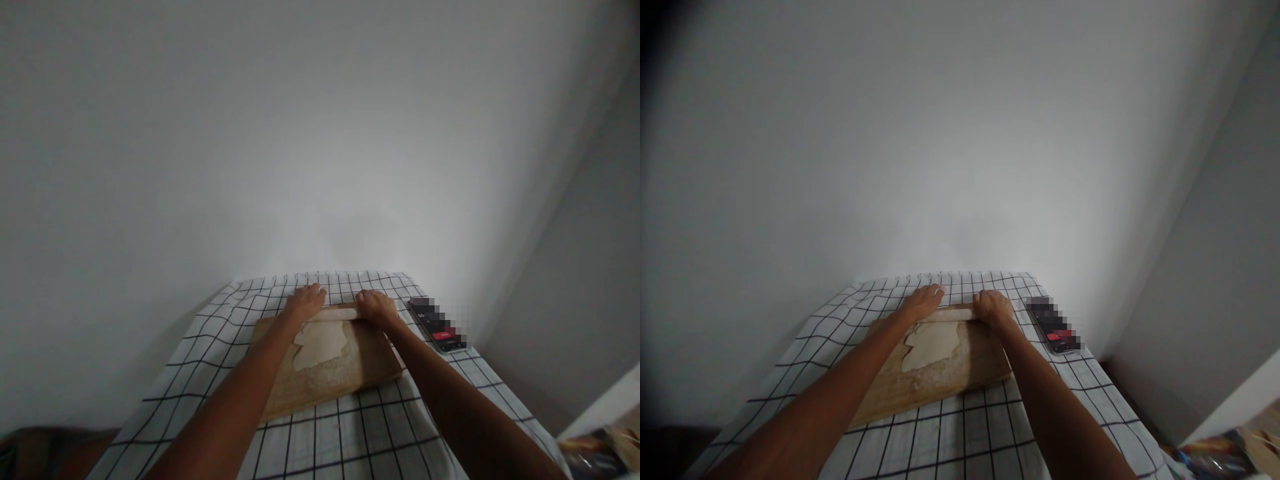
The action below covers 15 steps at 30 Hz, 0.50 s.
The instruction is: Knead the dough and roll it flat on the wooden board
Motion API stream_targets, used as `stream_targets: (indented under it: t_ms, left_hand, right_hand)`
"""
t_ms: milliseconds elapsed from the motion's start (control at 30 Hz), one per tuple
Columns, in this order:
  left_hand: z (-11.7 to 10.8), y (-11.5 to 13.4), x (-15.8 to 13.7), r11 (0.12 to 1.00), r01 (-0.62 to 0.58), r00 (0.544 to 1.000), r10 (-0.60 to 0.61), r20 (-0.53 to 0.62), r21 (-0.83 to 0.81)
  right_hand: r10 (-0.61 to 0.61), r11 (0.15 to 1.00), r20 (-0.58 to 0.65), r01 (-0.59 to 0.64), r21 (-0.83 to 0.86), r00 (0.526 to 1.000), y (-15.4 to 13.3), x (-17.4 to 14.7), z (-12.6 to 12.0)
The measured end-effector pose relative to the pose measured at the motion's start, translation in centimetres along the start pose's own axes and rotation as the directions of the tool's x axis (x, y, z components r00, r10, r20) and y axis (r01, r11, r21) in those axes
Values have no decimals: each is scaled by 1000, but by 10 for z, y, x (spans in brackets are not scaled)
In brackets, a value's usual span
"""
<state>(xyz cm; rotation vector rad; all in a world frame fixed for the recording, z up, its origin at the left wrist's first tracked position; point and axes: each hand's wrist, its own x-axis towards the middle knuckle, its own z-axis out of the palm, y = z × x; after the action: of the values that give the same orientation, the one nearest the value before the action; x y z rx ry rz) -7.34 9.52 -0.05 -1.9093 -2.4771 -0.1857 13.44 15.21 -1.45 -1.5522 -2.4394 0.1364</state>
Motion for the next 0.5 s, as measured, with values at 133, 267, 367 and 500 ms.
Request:
stream_targets:
  t_ms: [133, 267, 367, 500]
  left_hand:
    - [2, -1, -7, 1000, -12, 999, 12, 31, 1]
    - [3, 1, -22, 1000, 13, 1000, -13, 27, -16]
    - [1, 5, -39, 1000, 17, 1000, -17, -17, -20]
    - [-1, 11, -62, 1000, -2, 998, 3, -63, 22]
  right_hand:
    - [-38, 999, -9, 38, -15, 999, 3, -9, 2]
    - [-94, 995, -56, 93, -21, 994, 5, -23, 5]
    - [-120, 993, -96, 118, -27, 988, 5, -36, 4]
    - [-185, 980, -112, 175, -100, 976, 2, -60, -4]
